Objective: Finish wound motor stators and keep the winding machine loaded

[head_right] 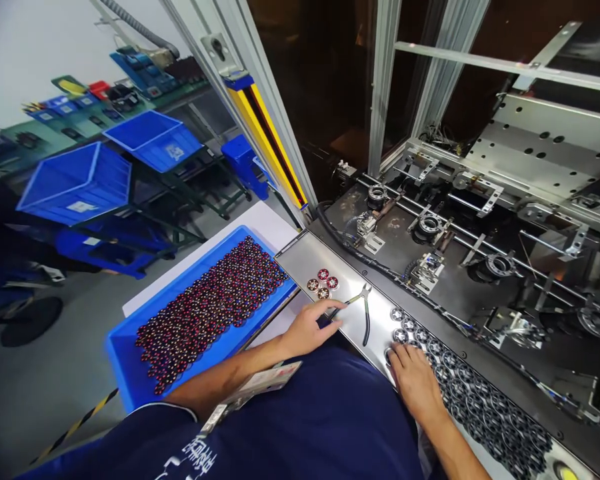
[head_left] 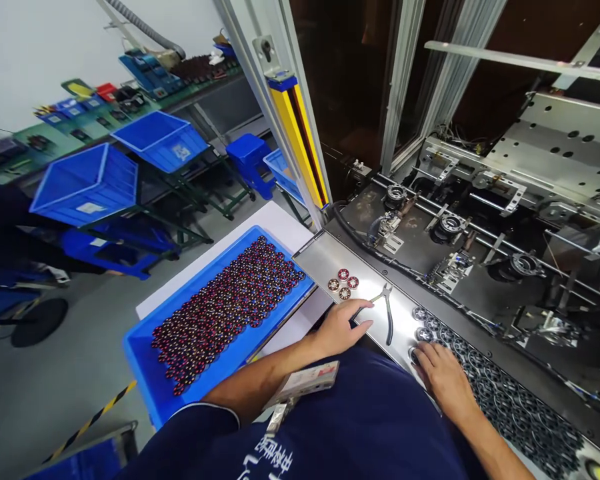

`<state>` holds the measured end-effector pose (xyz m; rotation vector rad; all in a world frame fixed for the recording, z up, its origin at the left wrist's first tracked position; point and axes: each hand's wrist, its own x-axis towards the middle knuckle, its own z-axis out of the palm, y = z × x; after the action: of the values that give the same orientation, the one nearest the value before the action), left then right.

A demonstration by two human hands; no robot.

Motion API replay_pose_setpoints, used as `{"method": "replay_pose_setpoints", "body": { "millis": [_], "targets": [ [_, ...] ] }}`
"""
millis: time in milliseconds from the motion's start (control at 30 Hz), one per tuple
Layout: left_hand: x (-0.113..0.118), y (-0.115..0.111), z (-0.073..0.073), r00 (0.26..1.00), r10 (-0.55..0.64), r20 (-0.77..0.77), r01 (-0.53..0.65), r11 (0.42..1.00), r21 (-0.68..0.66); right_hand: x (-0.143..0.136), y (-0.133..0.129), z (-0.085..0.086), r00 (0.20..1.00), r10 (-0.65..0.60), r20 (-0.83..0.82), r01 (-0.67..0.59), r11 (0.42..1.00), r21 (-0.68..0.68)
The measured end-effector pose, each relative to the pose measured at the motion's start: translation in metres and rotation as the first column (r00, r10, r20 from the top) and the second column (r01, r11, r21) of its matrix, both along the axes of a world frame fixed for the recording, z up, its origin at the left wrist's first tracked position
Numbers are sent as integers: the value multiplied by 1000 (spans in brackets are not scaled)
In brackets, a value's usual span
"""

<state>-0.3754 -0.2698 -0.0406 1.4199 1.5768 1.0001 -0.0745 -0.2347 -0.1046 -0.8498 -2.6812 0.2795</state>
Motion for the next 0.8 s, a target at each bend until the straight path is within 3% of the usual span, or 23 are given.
{"method": "replay_pose_setpoints", "body": {
  "millis": [100,200,333,433,533,633,733,800],
  "targets": [
    [17,9,-2,977,-89,194,118,983,-141,-13,10,12,995,34,-99,-36,999,-13],
    [35,20,0,885,-103,455,235,941,-244,-36,21,41,971,13,-238,-26,998,-51],
    [47,30,15,628,-45,777,372,894,-248,-69,35,93,910,13,-415,-57,994,-96],
    [45,31,32,455,40,890,357,907,-224,-84,41,117,873,47,-485,-88,994,-61],
    [43,28,42,335,104,937,315,924,-215,-89,41,124,853,63,-517,-73,997,2],
    [44,26,46,261,131,956,288,935,-207,-91,40,125,835,63,-546,-53,998,35],
    [46,26,47,232,114,966,289,940,-181,-93,42,128,824,44,-565,-38,999,23],
    [47,28,48,262,96,960,261,951,-167,-95,45,132,819,30,-573,-32,999,6]
  ]
}}
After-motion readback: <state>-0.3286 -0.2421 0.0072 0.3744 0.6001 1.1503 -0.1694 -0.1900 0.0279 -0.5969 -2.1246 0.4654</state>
